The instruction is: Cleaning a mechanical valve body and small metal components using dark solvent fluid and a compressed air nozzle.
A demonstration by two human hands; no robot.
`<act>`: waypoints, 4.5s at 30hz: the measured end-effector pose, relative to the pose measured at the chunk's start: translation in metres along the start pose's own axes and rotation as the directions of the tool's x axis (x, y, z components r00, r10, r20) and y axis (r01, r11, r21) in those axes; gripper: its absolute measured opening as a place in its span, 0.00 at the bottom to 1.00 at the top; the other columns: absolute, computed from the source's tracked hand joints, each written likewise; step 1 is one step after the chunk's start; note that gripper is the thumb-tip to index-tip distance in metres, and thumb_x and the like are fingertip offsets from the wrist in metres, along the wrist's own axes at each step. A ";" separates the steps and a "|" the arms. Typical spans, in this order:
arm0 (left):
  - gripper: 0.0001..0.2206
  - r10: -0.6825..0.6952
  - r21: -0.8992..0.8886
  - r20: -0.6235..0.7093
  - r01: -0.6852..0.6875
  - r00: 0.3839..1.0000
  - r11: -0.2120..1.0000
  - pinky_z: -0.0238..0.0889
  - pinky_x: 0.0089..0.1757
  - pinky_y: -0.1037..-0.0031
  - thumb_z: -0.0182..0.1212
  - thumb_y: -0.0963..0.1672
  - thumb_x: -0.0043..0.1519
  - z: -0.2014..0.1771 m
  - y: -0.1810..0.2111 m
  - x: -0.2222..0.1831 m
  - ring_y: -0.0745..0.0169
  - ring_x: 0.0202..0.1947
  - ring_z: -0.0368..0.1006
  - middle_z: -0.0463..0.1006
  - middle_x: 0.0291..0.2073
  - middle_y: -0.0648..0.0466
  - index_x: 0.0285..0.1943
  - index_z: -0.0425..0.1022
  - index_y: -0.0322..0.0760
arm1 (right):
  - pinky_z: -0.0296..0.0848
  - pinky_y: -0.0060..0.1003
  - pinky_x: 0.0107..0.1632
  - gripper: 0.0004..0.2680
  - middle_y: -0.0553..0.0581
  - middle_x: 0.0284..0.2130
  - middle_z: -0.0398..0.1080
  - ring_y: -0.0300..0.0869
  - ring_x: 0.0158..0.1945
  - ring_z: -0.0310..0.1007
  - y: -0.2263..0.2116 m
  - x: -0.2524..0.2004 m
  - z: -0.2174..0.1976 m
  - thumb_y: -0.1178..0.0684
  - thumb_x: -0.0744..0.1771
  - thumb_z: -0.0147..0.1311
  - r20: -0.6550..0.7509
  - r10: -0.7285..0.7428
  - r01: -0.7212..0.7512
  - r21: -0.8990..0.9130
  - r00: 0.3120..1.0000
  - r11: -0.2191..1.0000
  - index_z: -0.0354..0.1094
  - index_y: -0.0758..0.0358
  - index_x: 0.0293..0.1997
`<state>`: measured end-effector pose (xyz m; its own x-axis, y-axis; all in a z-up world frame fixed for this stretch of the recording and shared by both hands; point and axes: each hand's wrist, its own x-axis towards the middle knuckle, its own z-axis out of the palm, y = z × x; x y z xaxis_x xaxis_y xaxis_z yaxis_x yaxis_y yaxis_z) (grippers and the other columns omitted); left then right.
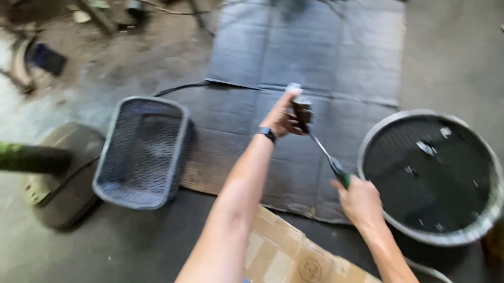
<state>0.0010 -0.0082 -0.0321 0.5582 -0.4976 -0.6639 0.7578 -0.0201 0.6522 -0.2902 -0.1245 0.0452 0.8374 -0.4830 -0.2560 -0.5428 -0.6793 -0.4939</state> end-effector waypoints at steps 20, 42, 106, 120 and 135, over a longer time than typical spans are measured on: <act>0.37 -0.103 0.439 0.329 -0.055 0.939 0.897 0.72 0.34 0.53 0.66 0.62 0.46 0.010 0.001 -0.006 0.48 0.34 0.78 0.79 0.39 0.43 0.52 0.76 0.33 | 0.75 0.46 0.40 0.18 0.64 0.23 0.75 0.51 0.29 0.78 0.070 0.060 -0.020 0.34 0.66 0.59 0.161 0.196 -0.201 0.014 0.967 0.980 0.84 0.61 0.33; 0.28 0.764 0.663 -0.104 -0.529 0.637 0.530 0.67 0.54 0.73 0.72 0.50 0.56 -0.233 0.136 -0.226 0.64 0.53 0.75 0.79 0.54 0.52 0.63 0.75 0.32 | 0.61 0.43 0.68 0.25 0.61 0.71 0.58 0.52 0.72 0.60 0.229 -0.078 0.071 0.47 0.54 0.67 0.071 -0.343 0.340 0.061 0.936 0.939 0.72 0.55 0.56; 0.21 0.192 0.834 0.552 -0.538 0.812 -0.121 0.72 0.48 0.60 0.69 0.49 0.58 0.132 -0.038 -0.059 0.41 0.46 0.79 0.82 0.45 0.38 0.54 0.78 0.30 | 0.73 0.48 0.50 0.16 0.69 0.55 0.70 0.60 0.53 0.70 0.169 0.037 -0.032 0.60 0.63 0.57 -0.437 -0.315 0.263 -0.176 0.842 0.949 0.68 0.69 0.58; 0.19 0.245 0.778 0.617 -0.627 0.748 -0.041 0.72 0.46 0.61 0.69 0.47 0.56 0.171 -0.053 -0.065 0.42 0.44 0.80 0.82 0.43 0.39 0.51 0.79 0.29 | 0.73 0.48 0.46 0.07 0.63 0.36 0.73 0.58 0.42 0.75 0.198 0.045 -0.008 0.56 0.61 0.67 -0.370 -0.099 0.124 0.045 0.924 0.991 0.80 0.61 0.40; 0.16 0.197 0.482 0.056 -0.199 0.979 0.853 0.71 0.31 0.71 0.67 0.48 0.64 0.218 -0.239 -0.002 0.64 0.30 0.75 0.82 0.34 0.47 0.45 0.82 0.25 | 0.75 0.34 0.42 0.10 0.59 0.39 0.77 0.40 0.39 0.77 0.167 -0.003 -0.021 0.60 0.65 0.63 -0.484 0.046 0.250 0.528 0.874 0.811 0.77 0.69 0.51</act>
<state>-0.2549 -0.1911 -0.1067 0.6768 -0.5393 -0.5010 0.3723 -0.3364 0.8650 -0.3848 -0.2478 -0.0194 0.6760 -0.7203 0.1554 -0.1971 -0.3800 -0.9037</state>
